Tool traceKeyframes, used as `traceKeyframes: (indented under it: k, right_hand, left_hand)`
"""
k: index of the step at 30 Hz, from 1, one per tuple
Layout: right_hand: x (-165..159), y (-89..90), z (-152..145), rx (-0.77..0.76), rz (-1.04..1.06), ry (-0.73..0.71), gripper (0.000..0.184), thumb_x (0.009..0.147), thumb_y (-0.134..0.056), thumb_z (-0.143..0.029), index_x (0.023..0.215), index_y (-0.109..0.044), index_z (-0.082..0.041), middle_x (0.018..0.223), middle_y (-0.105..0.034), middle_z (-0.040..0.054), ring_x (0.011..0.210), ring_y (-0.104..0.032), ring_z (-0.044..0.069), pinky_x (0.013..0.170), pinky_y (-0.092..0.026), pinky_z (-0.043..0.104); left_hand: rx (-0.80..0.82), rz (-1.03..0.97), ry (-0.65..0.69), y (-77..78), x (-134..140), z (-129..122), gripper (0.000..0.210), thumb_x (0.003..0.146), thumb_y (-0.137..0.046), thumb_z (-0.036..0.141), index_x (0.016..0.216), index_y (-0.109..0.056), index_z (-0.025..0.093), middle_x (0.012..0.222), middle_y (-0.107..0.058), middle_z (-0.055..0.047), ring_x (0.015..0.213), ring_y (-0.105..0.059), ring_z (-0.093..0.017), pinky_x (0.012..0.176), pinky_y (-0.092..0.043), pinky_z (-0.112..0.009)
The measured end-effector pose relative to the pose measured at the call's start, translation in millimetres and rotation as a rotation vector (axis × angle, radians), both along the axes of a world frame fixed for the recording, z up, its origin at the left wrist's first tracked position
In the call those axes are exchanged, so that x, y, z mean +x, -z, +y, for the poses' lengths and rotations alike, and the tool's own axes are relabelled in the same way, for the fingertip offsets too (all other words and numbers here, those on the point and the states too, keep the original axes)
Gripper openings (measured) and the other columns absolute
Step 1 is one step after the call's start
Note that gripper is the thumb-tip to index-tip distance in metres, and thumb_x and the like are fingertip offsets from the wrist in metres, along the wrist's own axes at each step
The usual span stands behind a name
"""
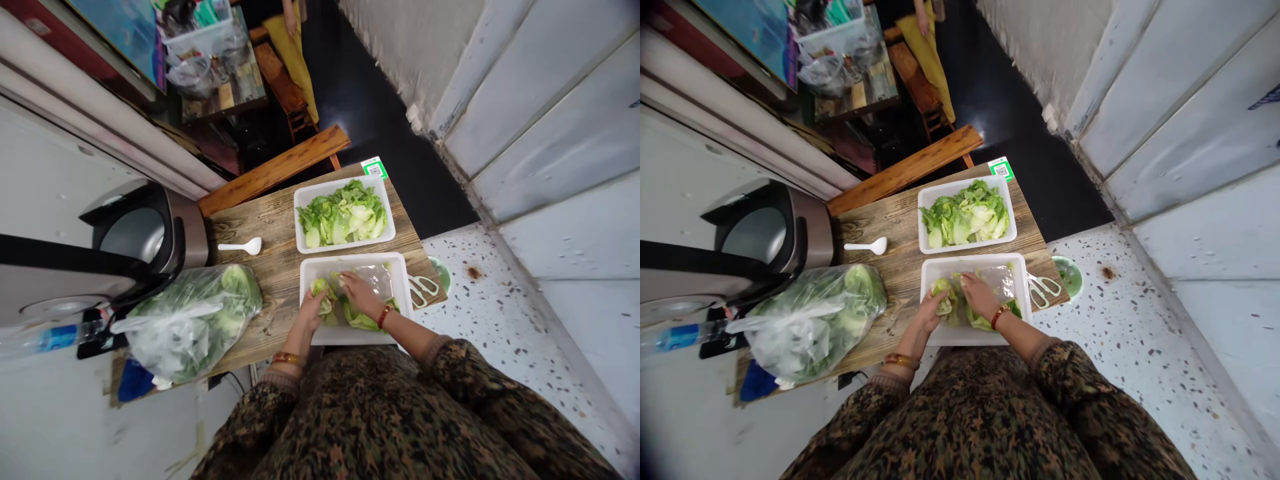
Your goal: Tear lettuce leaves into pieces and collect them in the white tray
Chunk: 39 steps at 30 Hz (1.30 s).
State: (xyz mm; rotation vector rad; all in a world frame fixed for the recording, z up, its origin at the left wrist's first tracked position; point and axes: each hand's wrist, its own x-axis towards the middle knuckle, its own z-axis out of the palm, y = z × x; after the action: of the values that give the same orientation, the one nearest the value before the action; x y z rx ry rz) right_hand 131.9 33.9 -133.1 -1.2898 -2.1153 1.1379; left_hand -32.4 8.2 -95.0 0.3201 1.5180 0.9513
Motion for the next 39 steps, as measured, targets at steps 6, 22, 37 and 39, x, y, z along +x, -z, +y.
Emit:
traceKeyframes:
  k: [6,22,37,39]
  right_hand:
    - [-11.5,-17.1,-37.5,-0.060,0.290,-0.038,0.046,0.091,-0.048,-0.015,0.137,-0.052,-0.011,0.146,-0.051,0.0194,0.139,-0.044,0.024,0.115,-0.039,0.047]
    - [22.0,8.4,-31.3,-0.001,-0.312,-0.014,0.040,0.094,-0.047,-0.014,0.132,-0.061,-0.016,0.146,-0.053,0.0137,0.140,-0.040,0.032,0.112,-0.036,0.051]
    - [-12.1,15.0,-13.4,-0.068,-0.437,0.016,0.030,0.094,-0.042,-0.007,0.104,-0.069,-0.015,0.111,-0.065,0.0155,0.097,-0.062,0.024,0.080,-0.050,0.032]
    - [-11.9,20.2,-10.6,-0.105,-0.406,0.115,0.028,0.096,-0.041,-0.010,0.104,-0.067,-0.014,0.103,-0.066,0.0141,0.093,-0.063,0.023,0.081,-0.049,0.032]
  left_hand:
    - [-0.022,-0.107,0.088,-5.7,14.7,9.0,0.060,0.052,-0.094,0.036,0.098,-0.061,0.017,0.076,-0.069,0.000,0.066,-0.066,-0.014,0.062,-0.050,-0.023]
    - [-0.037,-0.091,0.103,-1.3,-8.8,14.0,0.056,0.055,-0.089,0.027,0.101,-0.060,0.017,0.071,-0.071,-0.002,0.059,-0.067,-0.017,0.053,-0.050,-0.024]
    - [-0.051,-0.092,0.155,-2.0,-20.3,15.2,0.053,0.055,-0.090,0.028,0.098,-0.062,0.017,0.067,-0.069,-0.001,0.059,-0.068,-0.018,0.050,-0.047,-0.023]
    - [-0.056,-0.102,0.155,-1.9,-22.6,14.4,0.055,0.053,-0.091,0.029,0.098,-0.062,0.018,0.068,-0.070,-0.001,0.058,-0.068,-0.018,0.050,-0.046,-0.023]
